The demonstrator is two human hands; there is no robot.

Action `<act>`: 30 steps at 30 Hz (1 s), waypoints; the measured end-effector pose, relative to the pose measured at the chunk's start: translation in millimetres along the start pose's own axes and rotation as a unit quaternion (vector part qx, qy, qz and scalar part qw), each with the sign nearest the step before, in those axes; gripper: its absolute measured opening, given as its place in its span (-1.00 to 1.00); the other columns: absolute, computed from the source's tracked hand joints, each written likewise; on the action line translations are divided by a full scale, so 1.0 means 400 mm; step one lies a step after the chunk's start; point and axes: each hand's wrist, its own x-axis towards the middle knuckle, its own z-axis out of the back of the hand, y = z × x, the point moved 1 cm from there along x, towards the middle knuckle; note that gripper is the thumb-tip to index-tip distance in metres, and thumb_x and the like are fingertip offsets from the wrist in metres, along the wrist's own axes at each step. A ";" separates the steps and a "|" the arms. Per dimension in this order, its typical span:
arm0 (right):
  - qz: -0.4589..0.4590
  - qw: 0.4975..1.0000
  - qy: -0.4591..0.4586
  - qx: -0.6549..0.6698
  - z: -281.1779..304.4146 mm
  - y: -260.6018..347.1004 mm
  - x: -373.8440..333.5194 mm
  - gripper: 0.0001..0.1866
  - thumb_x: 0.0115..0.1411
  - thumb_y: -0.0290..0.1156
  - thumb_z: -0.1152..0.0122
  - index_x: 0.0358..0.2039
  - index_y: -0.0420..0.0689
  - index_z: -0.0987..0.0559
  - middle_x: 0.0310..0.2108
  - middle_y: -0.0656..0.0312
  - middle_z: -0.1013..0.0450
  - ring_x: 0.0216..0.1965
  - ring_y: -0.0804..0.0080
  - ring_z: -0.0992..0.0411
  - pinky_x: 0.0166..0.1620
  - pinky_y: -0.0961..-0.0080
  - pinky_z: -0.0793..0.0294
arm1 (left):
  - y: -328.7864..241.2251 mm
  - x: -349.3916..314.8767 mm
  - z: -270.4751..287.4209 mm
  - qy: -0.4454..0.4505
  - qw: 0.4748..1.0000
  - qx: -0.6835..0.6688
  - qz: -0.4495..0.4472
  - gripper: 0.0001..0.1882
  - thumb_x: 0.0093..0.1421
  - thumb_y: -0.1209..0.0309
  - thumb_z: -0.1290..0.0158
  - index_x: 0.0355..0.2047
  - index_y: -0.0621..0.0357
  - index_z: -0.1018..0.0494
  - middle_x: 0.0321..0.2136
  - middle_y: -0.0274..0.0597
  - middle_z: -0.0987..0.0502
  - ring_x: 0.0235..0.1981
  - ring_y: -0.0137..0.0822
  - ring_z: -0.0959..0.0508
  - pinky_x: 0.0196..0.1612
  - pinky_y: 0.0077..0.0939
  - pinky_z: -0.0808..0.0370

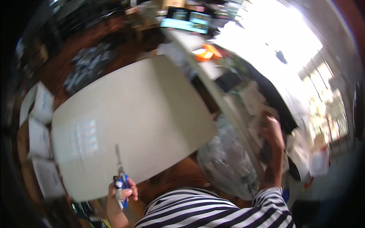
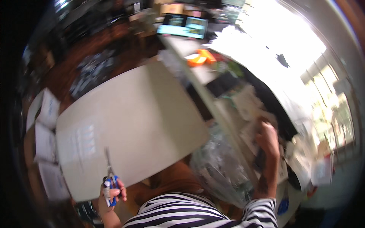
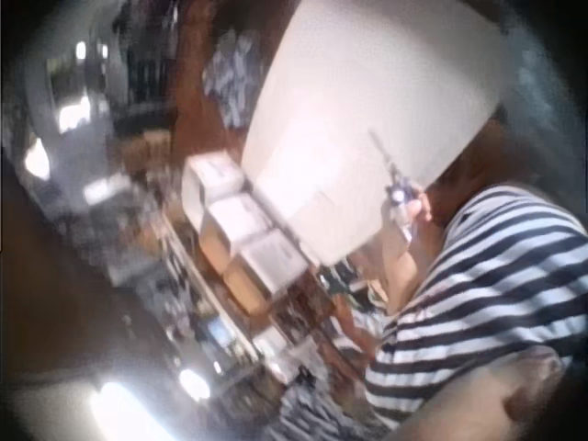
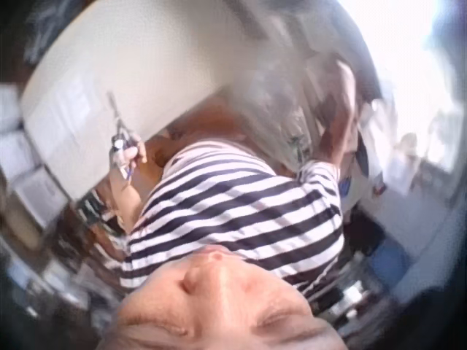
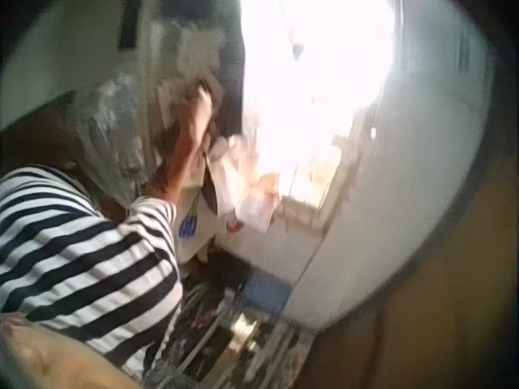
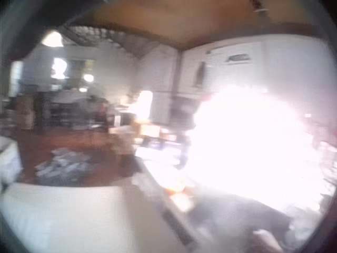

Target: The person uses scissors to cut a sheet of transfer material into smaller rectangular pieces on a white work surface. The person repeatedly cuts and separates the pieces, placing them aside on the table.

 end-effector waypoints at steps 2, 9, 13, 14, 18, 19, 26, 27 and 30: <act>0.052 0.985 -0.156 -0.049 0.020 0.171 -0.025 -0.61 -0.04 -0.61 -0.11 -0.12 -0.26 -0.57 -0.09 -0.08 -0.50 0.03 -0.02 -0.43 0.16 0.10 -0.31 | 0.004 -0.031 0.019 0.027 0.999 -0.011 -0.016 -0.65 0.02 0.36 -0.22 -0.23 0.34 -0.45 -0.51 -0.12 -0.52 -0.51 -0.36 -0.53 -0.42 -0.51 -0.50; 0.381 0.858 0.089 0.333 -0.156 0.876 -0.075 -0.38 0.16 -0.34 -0.33 0.22 -0.14 -0.36 0.23 -0.01 -0.30 0.26 0.00 -0.27 0.26 0.14 -0.29 | 0.059 -0.083 0.105 -0.113 0.981 -0.024 -0.153 -0.84 0.20 0.49 -0.15 -0.30 0.26 -0.39 -0.37 -0.16 -0.49 -0.45 -0.41 -0.50 -0.40 -0.53 -0.48; 0.515 0.827 0.050 0.221 -0.313 1.179 -0.035 -0.24 0.27 0.01 -0.14 0.37 -0.06 -0.17 0.40 0.05 -0.06 0.44 0.06 0.05 0.41 0.05 0.06 | 0.074 -0.125 0.172 -0.249 0.949 -0.012 -0.191 -0.88 0.26 0.51 -0.10 -0.33 0.23 -0.36 -0.32 -0.21 -0.49 -0.44 -0.43 -0.53 -0.41 -0.60 -0.49; 0.519 0.830 0.047 0.198 -0.343 1.224 -0.021 -0.22 0.29 0.06 -0.08 0.39 -0.05 -0.13 0.42 0.07 -0.02 0.46 0.08 0.10 0.43 0.05 0.12 | 0.078 -0.135 0.188 -0.289 0.937 -0.009 -0.194 -0.89 0.26 0.51 -0.10 -0.33 0.23 -0.36 -0.32 -0.22 -0.49 -0.43 -0.43 -0.54 -0.41 -0.61 -0.49; 0.513 0.844 0.061 0.142 -0.412 1.240 -0.035 -0.32 0.37 -0.04 0.04 0.39 -0.06 -0.14 0.43 0.11 -0.01 0.46 0.12 0.11 0.44 0.04 0.20 | 0.061 -0.145 0.288 -0.442 0.790 0.375 -0.201 -0.79 0.18 0.37 -0.16 -0.22 0.16 -0.44 -0.49 -0.25 -0.55 -0.50 -0.37 -0.57 -0.41 -0.47 -0.48; 0.503 0.847 0.075 0.155 -0.408 1.213 -0.049 -0.37 0.40 -0.07 0.11 0.38 -0.09 -0.16 0.44 0.10 0.01 0.46 0.10 0.12 0.44 0.03 0.23 | 0.045 -0.135 0.295 -0.451 0.767 0.407 -0.204 -0.72 0.12 0.36 -0.17 -0.19 0.17 -0.43 -0.43 -0.10 -0.56 -0.41 -0.12 -0.58 -0.35 -0.27 -0.48; 0.559 0.816 0.106 0.098 -0.317 1.032 -0.233 -0.27 0.29 -0.12 -0.10 0.38 -0.12 -0.16 0.44 0.04 0.03 0.46 0.05 0.12 0.43 0.00 0.17 | -0.010 0.002 0.286 -0.407 0.668 0.602 -0.160 -0.50 0.05 0.10 -0.21 -0.16 0.24 -0.44 -0.41 -0.05 -0.58 -0.44 -0.02 -0.61 -0.38 -0.18 -0.54; 0.584 0.794 0.130 0.106 -0.294 1.028 -0.262 -0.24 0.26 -0.11 -0.14 0.38 -0.12 -0.15 0.44 0.02 0.04 0.46 0.03 0.11 0.43 0.00 0.16 | -0.014 0.016 0.268 -0.391 0.658 0.626 -0.148 -0.48 0.05 0.08 -0.21 -0.17 0.26 -0.44 -0.42 -0.05 -0.58 -0.46 -0.04 -0.61 -0.39 -0.18 -0.54; 0.607 0.763 0.174 0.137 -0.274 1.040 -0.314 -0.16 0.22 -0.03 -0.18 0.39 -0.12 -0.13 0.43 -0.06 0.05 0.44 -0.02 0.08 0.42 -0.01 0.12 | 0.009 0.017 0.179 -0.348 0.685 0.613 -0.182 -0.51 0.05 0.14 -0.22 -0.14 0.23 -0.44 -0.46 -0.05 -0.57 -0.50 0.01 -0.59 -0.42 -0.14 -0.52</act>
